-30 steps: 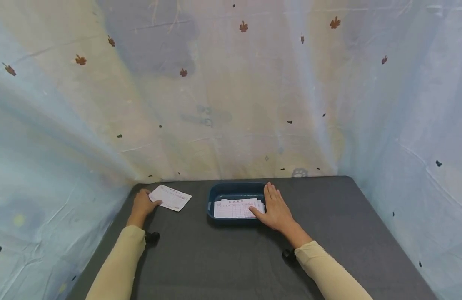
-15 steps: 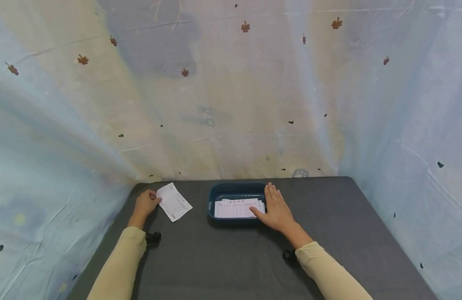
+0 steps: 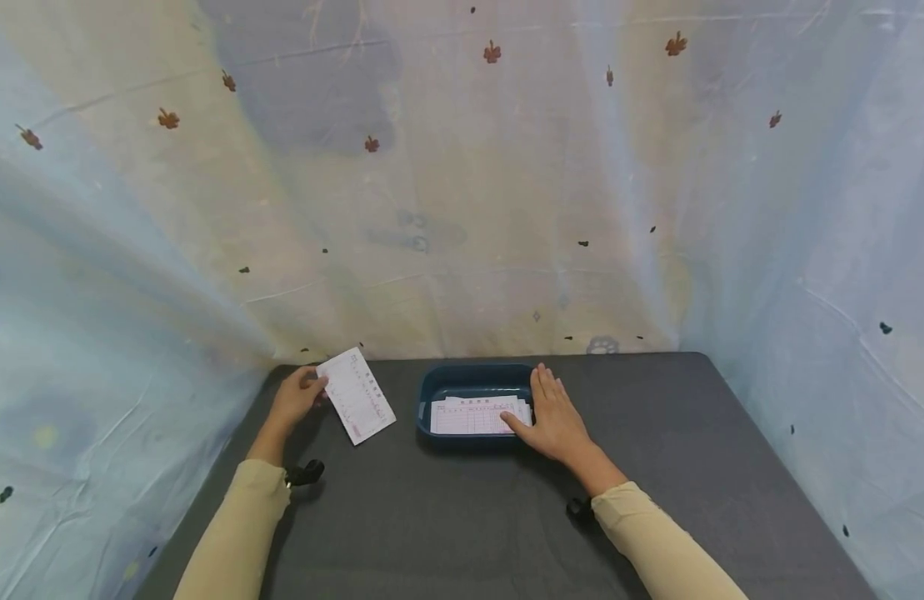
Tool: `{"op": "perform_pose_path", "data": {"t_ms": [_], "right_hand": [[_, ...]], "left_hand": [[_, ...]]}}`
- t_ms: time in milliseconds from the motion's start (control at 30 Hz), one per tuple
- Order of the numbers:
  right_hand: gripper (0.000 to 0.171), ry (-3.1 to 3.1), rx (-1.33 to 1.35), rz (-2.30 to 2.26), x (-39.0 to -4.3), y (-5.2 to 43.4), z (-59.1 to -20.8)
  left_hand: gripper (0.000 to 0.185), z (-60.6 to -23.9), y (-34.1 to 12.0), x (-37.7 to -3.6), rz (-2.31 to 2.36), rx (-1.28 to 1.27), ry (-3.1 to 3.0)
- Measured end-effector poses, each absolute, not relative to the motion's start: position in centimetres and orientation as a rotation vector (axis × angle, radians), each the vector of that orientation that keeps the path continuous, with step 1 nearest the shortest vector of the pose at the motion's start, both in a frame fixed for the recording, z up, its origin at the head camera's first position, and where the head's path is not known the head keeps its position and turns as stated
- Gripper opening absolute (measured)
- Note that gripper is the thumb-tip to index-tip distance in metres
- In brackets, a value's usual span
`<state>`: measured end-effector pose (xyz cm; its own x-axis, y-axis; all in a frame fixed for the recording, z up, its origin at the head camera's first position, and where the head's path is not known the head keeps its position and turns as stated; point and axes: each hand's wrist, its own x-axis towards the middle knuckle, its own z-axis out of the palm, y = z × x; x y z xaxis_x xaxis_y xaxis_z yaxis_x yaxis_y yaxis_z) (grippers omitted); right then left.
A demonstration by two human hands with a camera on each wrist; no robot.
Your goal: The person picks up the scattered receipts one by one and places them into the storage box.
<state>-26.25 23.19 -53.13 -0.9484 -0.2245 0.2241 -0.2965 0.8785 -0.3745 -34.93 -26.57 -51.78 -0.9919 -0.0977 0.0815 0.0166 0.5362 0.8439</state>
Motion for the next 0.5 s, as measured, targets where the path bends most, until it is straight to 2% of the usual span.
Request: {"op": "perform_pose_path", "data": {"t_ms": [233,500], "right_hand": [[0.109,-2.872,0.402,0.619,-26.3,23.2,-53.3],[0.109,-2.870,0.400,0.602,-26.4,23.3,-53.3]], "left_hand": [[0.039,-50.6,-25.8,-34.2,-1.587,0.083,-2.522],[0.042,-49.0,-23.7,-32.6,-1.787,-0.023,-2.378]]}}
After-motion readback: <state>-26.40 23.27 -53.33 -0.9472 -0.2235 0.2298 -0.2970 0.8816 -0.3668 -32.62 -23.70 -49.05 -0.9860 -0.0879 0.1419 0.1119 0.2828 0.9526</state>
